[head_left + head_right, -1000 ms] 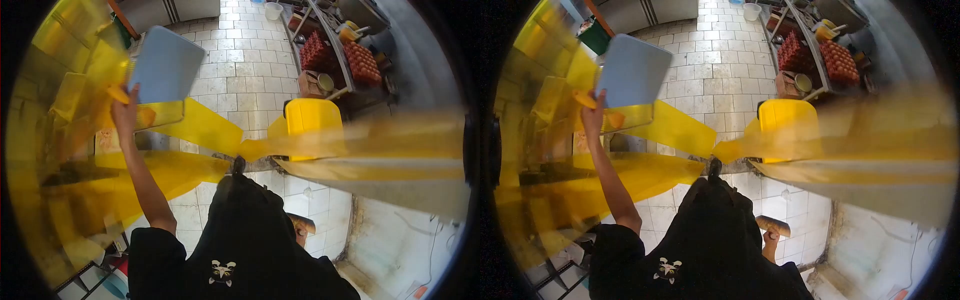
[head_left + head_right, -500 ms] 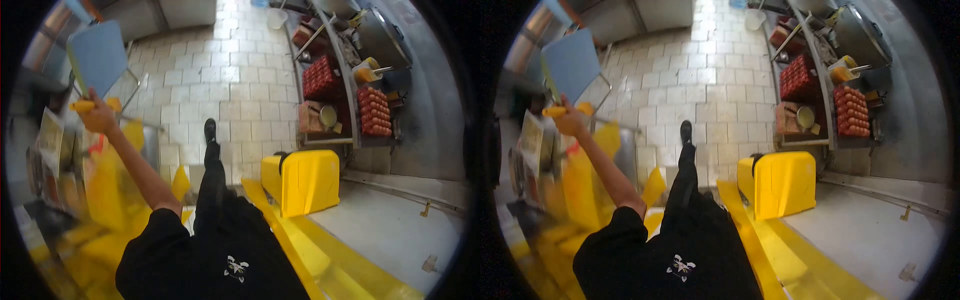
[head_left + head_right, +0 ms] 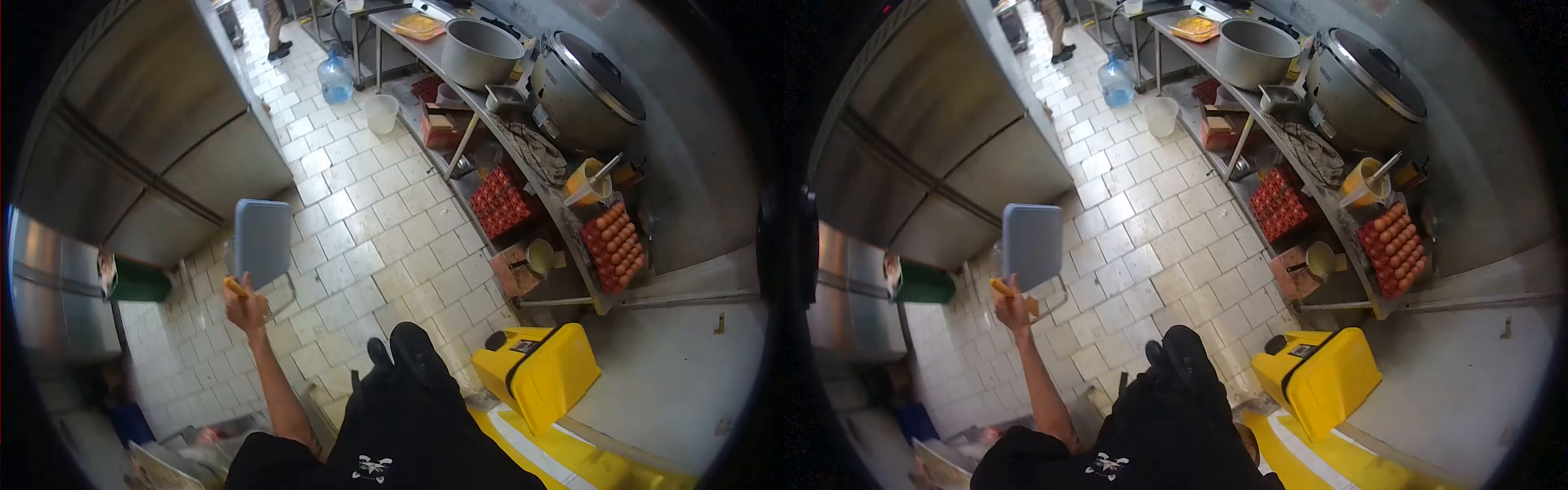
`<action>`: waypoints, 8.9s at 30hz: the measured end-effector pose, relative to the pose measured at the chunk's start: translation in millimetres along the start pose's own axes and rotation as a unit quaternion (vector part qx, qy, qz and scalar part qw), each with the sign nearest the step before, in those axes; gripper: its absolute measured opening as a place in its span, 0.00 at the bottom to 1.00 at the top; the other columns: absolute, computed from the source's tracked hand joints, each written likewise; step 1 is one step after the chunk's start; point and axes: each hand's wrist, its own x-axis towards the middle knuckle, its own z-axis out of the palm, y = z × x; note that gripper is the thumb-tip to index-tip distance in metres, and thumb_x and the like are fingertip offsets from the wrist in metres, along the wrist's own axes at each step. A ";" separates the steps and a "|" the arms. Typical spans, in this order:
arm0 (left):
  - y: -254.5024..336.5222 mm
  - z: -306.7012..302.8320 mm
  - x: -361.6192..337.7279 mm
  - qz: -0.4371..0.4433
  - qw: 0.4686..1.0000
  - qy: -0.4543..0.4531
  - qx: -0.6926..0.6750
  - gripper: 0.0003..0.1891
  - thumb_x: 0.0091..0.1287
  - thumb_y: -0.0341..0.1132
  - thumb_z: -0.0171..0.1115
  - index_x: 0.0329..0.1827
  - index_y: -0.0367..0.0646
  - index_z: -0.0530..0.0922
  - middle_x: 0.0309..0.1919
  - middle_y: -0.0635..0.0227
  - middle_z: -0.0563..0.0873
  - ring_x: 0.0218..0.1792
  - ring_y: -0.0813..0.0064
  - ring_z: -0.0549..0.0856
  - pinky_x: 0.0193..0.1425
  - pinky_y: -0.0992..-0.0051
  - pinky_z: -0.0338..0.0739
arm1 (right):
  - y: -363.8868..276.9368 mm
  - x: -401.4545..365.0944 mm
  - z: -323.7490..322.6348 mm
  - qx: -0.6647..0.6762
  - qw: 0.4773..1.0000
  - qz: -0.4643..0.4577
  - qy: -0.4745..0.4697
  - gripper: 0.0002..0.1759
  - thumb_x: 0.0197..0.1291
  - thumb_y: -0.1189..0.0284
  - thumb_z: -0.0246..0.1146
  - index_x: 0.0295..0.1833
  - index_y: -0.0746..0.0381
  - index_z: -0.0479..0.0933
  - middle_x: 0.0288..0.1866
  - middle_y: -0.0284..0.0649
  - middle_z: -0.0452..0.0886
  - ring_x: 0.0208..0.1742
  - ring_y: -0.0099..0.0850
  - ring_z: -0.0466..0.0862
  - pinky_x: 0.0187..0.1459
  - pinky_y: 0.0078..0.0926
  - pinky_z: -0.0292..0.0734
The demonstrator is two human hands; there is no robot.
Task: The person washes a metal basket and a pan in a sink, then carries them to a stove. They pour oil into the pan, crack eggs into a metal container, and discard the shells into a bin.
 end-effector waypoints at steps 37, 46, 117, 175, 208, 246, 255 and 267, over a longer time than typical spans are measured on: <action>120.1 485.5 503.7 0.057 0.974 -0.217 -0.046 0.22 0.67 0.51 0.63 0.48 0.38 0.81 0.54 0.61 0.82 0.42 0.49 0.86 0.45 0.59 0.79 | 532.7 322.1 692.1 -0.154 0.884 0.362 -0.254 0.15 0.75 0.67 0.44 0.32 0.60 0.57 0.12 0.25 0.61 0.06 0.15 0.62 0.07 0.18 0.62; 127.7 529.4 558.0 0.043 0.970 -0.236 -0.035 0.21 0.67 0.50 0.64 0.46 0.37 0.82 0.53 0.61 0.82 0.40 0.51 0.86 0.43 0.58 0.80 | 575.6 387.3 704.1 -0.160 0.918 0.290 -0.217 0.15 0.76 0.67 0.43 0.32 0.59 0.57 0.12 0.24 0.56 0.06 0.13 0.59 0.06 0.19 0.62; 320.2 712.7 645.7 0.120 0.983 -0.139 -0.026 0.20 0.68 0.48 0.63 0.45 0.38 0.76 0.42 0.54 0.83 0.37 0.48 0.81 0.38 0.57 0.75 | 161.4 672.9 1274.7 -0.834 0.267 -0.446 0.186 0.12 0.49 0.69 0.63 0.23 0.68 0.76 0.17 0.37 0.76 0.15 0.25 0.75 0.21 0.30 0.69; 682.2 751.3 870.5 0.334 0.896 -0.280 -0.083 0.18 0.71 0.46 0.61 0.38 0.37 0.72 0.23 0.61 0.69 0.27 0.70 0.69 0.34 0.69 0.67 | 374.7 949.3 1010.7 -0.670 0.616 -0.390 0.141 0.07 0.65 0.75 0.61 0.38 0.68 0.73 0.26 0.42 0.80 0.18 0.30 0.83 0.14 0.28 0.76; 709.5 1096.1 874.7 0.040 0.553 -0.742 -0.377 0.11 0.71 0.43 0.63 0.34 0.48 0.76 0.26 0.81 0.72 0.30 0.87 0.69 0.34 0.82 0.63 | 535.8 1055.4 1316.2 -0.920 0.225 -0.320 0.018 0.50 0.41 0.53 0.78 0.69 0.63 0.67 0.67 0.55 0.71 0.68 0.47 0.71 0.67 0.35 0.66; 720.5 1124.5 918.7 -0.084 0.484 -0.758 -0.429 0.16 0.76 0.46 0.53 0.45 0.40 0.79 0.46 0.61 0.86 0.32 0.71 0.85 0.36 0.73 0.83 | 631.5 1018.1 1129.5 -0.572 0.655 -0.483 0.103 0.20 0.77 0.65 0.46 0.69 0.59 0.62 0.53 0.39 0.78 0.40 0.24 0.82 0.32 0.24 0.78; 766.3 1185.2 895.7 -0.229 0.329 -0.752 -0.524 0.27 0.79 0.49 0.42 0.22 0.45 0.69 0.56 0.45 0.80 0.60 0.57 0.79 0.71 0.62 0.68 | 552.8 1094.9 1101.9 -0.498 0.577 -0.603 0.232 0.16 0.74 0.74 0.46 0.64 0.65 0.65 0.40 0.43 0.82 0.24 0.26 0.81 0.27 0.27 0.77; 707.3 1112.2 951.4 -0.278 0.363 -0.668 -0.587 0.25 0.79 0.48 0.41 0.21 0.45 0.65 0.56 0.43 0.80 0.68 0.53 0.73 0.73 0.49 0.67 | 536.5 1110.9 1116.8 -0.558 0.437 -0.643 0.290 0.18 0.68 0.76 0.53 0.59 0.75 0.71 0.48 0.59 0.80 0.45 0.50 0.82 0.48 0.41 0.77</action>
